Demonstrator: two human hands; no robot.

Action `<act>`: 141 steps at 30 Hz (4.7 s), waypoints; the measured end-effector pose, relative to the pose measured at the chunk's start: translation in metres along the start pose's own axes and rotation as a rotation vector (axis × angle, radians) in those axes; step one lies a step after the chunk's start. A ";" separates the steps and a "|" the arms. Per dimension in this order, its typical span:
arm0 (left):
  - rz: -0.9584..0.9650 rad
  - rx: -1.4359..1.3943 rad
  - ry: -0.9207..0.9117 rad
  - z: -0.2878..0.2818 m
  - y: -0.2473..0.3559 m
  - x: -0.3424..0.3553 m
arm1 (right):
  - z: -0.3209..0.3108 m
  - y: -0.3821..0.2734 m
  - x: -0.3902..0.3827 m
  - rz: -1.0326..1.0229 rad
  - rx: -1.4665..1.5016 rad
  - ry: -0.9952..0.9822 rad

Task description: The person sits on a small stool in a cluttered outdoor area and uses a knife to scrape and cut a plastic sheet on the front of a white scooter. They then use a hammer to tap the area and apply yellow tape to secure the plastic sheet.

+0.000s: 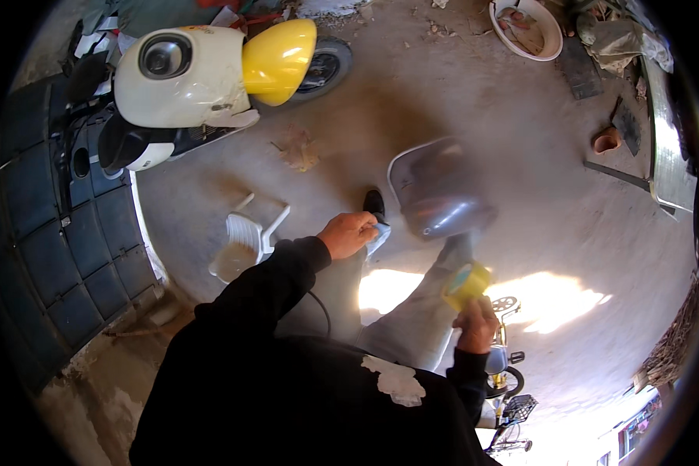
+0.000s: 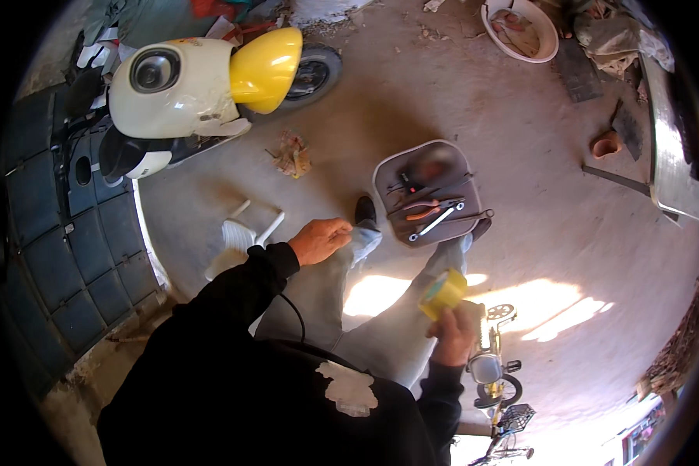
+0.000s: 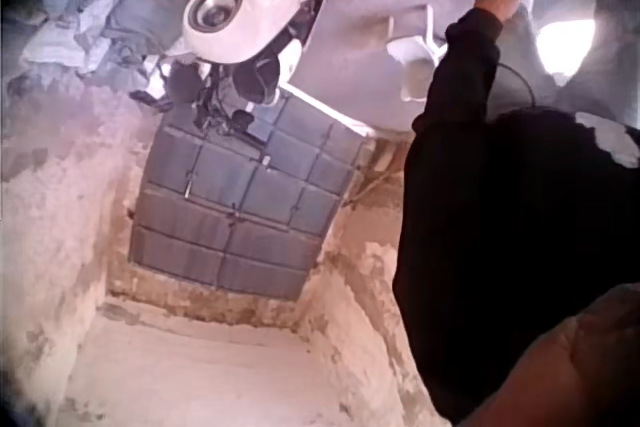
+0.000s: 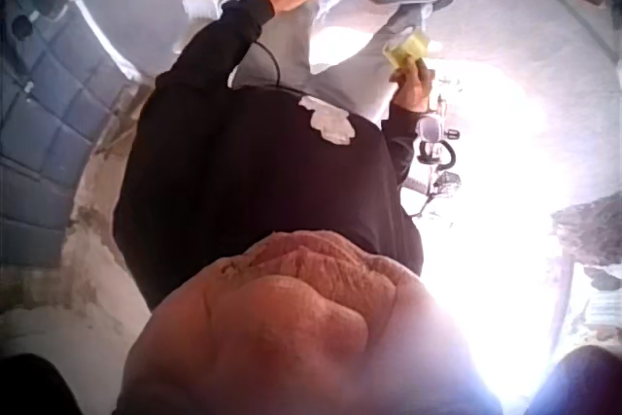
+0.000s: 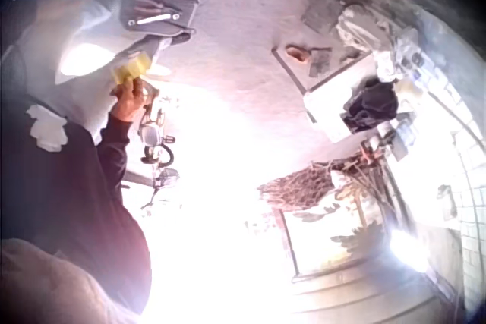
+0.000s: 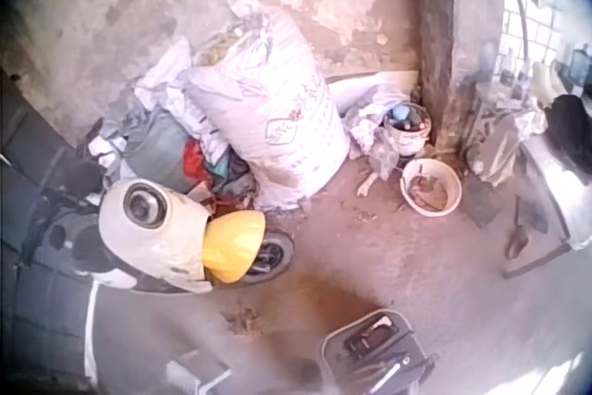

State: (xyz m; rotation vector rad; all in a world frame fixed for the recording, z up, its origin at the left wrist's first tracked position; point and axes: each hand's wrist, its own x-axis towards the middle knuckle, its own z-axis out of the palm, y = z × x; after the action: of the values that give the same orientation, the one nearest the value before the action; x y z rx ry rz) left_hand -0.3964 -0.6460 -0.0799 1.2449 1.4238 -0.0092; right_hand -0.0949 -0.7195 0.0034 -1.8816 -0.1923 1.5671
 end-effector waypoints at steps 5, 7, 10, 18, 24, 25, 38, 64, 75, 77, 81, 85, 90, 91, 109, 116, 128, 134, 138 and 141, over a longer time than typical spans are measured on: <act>0.020 -0.017 -0.065 -0.015 -0.033 -0.049 | 0.073 0.049 -0.043 -0.040 0.049 -0.142; 0.037 -0.086 -0.087 -0.008 -0.054 -0.065 | 0.093 0.059 -0.057 0.064 0.235 -0.162; 0.083 0.088 -0.047 -0.009 -0.068 -0.095 | 0.106 0.074 -0.058 -0.066 0.130 -0.195; 0.111 0.180 -0.048 -0.042 -0.138 -0.133 | 0.104 0.154 -0.066 -0.750 -0.794 0.004; 0.163 0.292 -0.155 -0.097 -0.193 -0.112 | 0.178 0.194 -0.070 -0.555 -0.784 0.064; 0.156 0.386 -0.141 -0.113 -0.201 -0.092 | 0.203 0.196 -0.063 -0.410 -0.526 0.045; -0.022 0.358 -0.180 -0.181 -0.255 -0.058 | 0.351 0.248 -0.033 0.217 0.459 0.097; 0.042 0.614 -0.083 -0.315 -0.471 0.073 | 0.526 0.361 0.074 0.018 0.534 0.532; 0.139 0.298 -0.186 -0.246 -0.478 0.106 | 0.512 0.340 0.099 -0.006 0.608 0.562; 0.236 0.350 -0.247 -0.245 -0.460 0.110 | 0.513 0.330 0.096 -0.022 0.634 0.547; 0.396 0.479 -0.339 -0.255 -0.424 0.113 | 0.518 0.312 0.096 -0.014 0.721 0.519; 0.531 0.514 -0.372 -0.262 -0.400 0.106 | 0.520 0.308 0.099 -0.143 0.691 0.470; 0.698 0.506 -0.350 -0.274 -0.390 0.097 | 0.528 0.300 0.107 -0.268 0.683 0.461; 0.711 0.521 -0.335 -0.278 -0.391 0.094 | 0.532 0.300 0.106 -0.296 0.686 0.468; 0.727 0.137 0.065 -0.277 -0.462 0.012 | 0.578 0.337 0.044 -0.616 0.499 -0.014; 0.902 0.046 0.182 -0.262 -0.502 -0.008 | 0.607 0.392 0.070 -0.658 0.408 -0.280; 0.858 -0.080 0.025 -0.301 -0.543 -0.008 | 0.657 0.432 0.066 -0.411 0.613 -0.560; 0.877 -0.140 -0.022 -0.315 -0.537 -0.007 | 0.649 0.425 0.067 -0.492 0.350 -0.448; 0.951 -0.037 0.048 -0.318 -0.530 -0.005 | 0.636 0.422 0.075 -0.563 0.395 -0.348; 1.007 0.069 0.134 -0.319 -0.529 -0.001 | 0.636 0.419 0.080 -0.663 0.429 -0.308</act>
State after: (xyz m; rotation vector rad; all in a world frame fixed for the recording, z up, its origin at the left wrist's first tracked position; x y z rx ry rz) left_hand -0.9705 -0.6731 -0.3061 1.9227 0.7721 0.7223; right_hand -0.7814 -0.7463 -0.3356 -1.0821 -0.5124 1.2846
